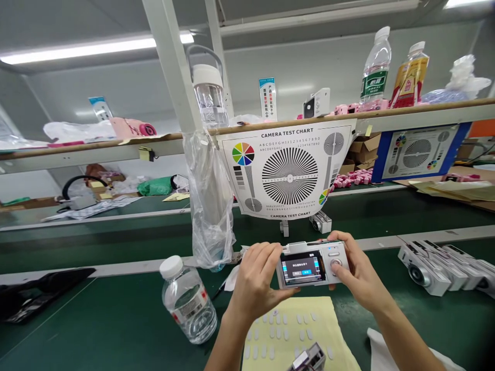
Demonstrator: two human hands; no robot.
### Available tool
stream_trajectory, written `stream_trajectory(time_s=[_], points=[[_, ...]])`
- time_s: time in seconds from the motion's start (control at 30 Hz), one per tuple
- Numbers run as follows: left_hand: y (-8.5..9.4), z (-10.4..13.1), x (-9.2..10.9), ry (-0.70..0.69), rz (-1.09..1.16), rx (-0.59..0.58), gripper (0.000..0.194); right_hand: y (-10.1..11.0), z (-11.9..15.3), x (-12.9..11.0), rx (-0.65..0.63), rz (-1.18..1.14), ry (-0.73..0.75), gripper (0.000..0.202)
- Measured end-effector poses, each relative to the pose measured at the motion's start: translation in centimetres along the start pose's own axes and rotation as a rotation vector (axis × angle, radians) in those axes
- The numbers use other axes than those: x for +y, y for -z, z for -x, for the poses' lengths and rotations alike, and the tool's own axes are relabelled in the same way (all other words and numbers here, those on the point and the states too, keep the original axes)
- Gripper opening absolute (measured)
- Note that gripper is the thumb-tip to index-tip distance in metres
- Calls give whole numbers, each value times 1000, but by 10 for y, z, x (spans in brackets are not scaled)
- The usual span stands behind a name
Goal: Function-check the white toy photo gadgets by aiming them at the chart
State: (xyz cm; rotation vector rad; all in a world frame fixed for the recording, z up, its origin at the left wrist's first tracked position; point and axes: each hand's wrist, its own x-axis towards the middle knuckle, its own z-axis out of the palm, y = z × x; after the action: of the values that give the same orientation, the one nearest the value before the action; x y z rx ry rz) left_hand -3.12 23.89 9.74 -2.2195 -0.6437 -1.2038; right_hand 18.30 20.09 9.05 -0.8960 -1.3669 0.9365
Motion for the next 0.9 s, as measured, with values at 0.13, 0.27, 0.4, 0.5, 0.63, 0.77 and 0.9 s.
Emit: stream_trajectory(time_s=[0.13,0.27,0.4,0.5,0.63,0.77,0.9], points=[[0,0,0,-11,14,-2,55,0,-1,2,8,-2,6,34],[0,0,-1,-8,14,4,54,0,-1,3,5,-8,3,32],[0,0,-1,-13,2,5,52,-1,-1,1,6,-16,0,33],[0,0,-1,-19,1,3,53,-1,-1,0,11,-22,-3,33],[0,-1,2,-25,-20,15,52,1,-2,4,26,-28,-3,34],[1,-2,6,-20,-30,18,50,3,-4,9,24,-40,-6,38],[2,-4,4,-24,-38,33,47,1,-3,7,6,-65,-4,35]])
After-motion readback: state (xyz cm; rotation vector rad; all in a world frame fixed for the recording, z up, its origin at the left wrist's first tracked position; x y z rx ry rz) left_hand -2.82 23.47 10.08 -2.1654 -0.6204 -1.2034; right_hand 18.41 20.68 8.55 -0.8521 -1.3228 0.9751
